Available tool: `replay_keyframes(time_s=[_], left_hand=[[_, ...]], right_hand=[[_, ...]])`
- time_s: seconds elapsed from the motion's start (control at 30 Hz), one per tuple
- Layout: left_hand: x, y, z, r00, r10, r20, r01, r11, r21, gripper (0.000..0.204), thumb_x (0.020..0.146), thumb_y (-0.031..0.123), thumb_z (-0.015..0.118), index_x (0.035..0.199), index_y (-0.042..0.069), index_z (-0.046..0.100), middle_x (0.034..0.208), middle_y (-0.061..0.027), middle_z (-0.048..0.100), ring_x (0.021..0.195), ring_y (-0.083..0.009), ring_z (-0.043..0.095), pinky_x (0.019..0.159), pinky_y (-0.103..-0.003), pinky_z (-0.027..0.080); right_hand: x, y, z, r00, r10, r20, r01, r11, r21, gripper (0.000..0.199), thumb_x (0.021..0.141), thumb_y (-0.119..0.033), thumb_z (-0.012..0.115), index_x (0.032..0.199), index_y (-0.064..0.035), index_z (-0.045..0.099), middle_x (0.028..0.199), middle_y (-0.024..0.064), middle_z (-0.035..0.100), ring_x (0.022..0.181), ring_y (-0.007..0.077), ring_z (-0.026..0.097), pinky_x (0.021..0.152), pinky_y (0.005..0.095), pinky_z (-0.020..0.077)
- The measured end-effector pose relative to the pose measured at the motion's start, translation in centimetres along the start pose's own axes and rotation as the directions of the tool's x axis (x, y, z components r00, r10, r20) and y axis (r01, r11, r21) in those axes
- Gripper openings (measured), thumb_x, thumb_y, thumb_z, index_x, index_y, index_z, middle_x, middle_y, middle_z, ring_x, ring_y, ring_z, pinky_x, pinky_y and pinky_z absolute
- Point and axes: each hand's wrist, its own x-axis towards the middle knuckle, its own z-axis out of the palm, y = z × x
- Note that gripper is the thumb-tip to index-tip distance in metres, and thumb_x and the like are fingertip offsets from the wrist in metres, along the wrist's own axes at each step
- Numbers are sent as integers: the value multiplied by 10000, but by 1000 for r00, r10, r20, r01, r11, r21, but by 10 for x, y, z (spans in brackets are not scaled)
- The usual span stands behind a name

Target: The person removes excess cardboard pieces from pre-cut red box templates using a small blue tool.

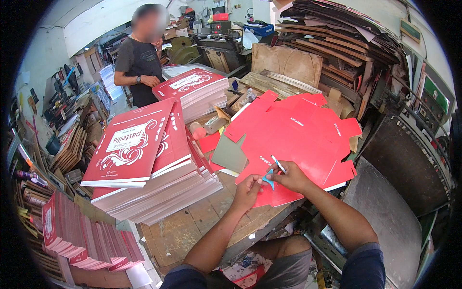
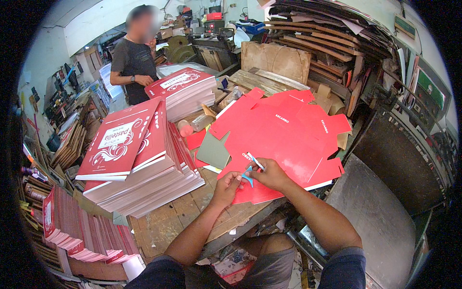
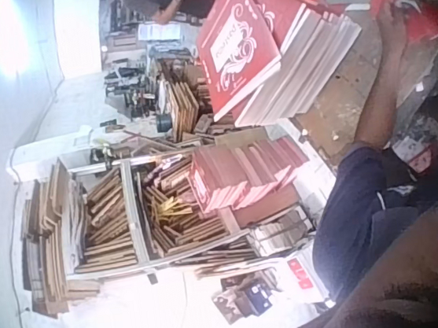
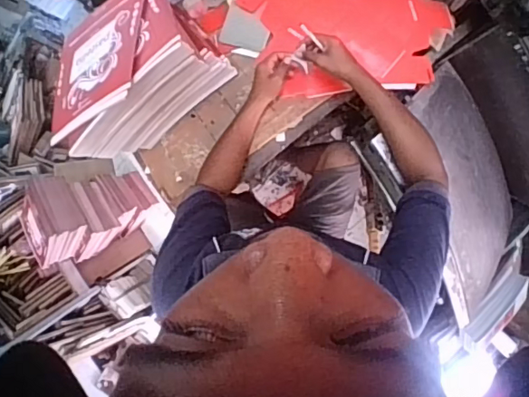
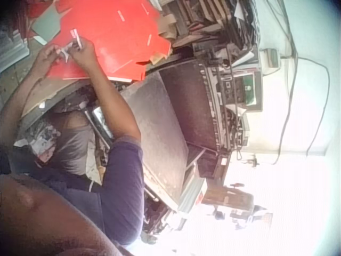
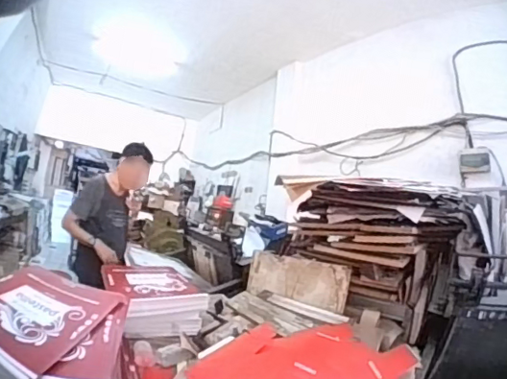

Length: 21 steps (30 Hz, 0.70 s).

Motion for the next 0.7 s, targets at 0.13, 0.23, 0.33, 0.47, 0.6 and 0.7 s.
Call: replay_keyframes(time_s=[0.13, 0.23, 0.33, 0.47, 0.6, 0.7], left_hand=[[-1, 3, 0, 1000, 5, -5, -5, 1000, -6, 236, 1013, 197, 512, 1115, -4, 581, 961, -92, 696, 841, -125, 626, 767, -273, 502], [-1, 2, -1, 1000, -15, -17, 14, 999, -44, 226, 1009, 183, 514, 1108, -7, 584, 963, -96, 696, 852, -129, 634, 771, -278, 501], [0, 1, 0, 1000, 16, -27, -17, 999, -45, 220, 1003, 177, 527, 1102, -9, 589, 961, -95, 696, 863, -131, 642, 765, -278, 503], [1, -2, 2, 999, -1, -41, -2, 997, -77, 219, 992, 186, 557, 1092, -6, 595, 941, -79, 690, 816, -109, 627, 728, -251, 495], [1, -2, 2, 998, -11, -64, 11, 1000, -15, 214, 981, 198, 586, 1054, -1, 609, 896, -51, 684, 745, -72, 593, 678, -224, 478], [1, -2, 1, 997, -3, -79, 4, 1000, 19, 214, 978, 205, 595, 1037, 0, 615, 877, -42, 685, 724, -66, 586, 663, -219, 474]], right_hand=[[0, 0, 0, 1000, 5, -1, -5, 1000, 26, 243, 849, -190, 742, 1008, -18, 676, 802, 10, 632, 727, 80, 553, 640, 259, 447], [-1, -6, 0, 1000, 3, 7, -4, 1000, 23, 246, 850, -196, 742, 1007, -20, 675, 798, 5, 625, 723, 78, 549, 637, 258, 444], [0, -2, -1, 1000, -5, 7, 5, 1000, -6, 251, 850, -201, 741, 1010, -21, 675, 800, 4, 625, 726, 79, 552, 639, 259, 446], [2, 4, -1, 1000, -10, -2, 10, 1000, -30, 263, 846, -202, 743, 1023, -19, 676, 801, 8, 636, 734, 82, 562, 653, 262, 455], [1, 4, -1, 1000, -14, 0, 14, 1000, -9, 277, 842, -207, 748, 1029, -16, 676, 800, 12, 639, 740, 84, 568, 663, 263, 461], [-1, -1, -1, 1000, 16, 27, -17, 999, 28, 286, 840, -212, 753, 1028, -11, 675, 806, 21, 646, 749, 86, 575, 674, 262, 466]])
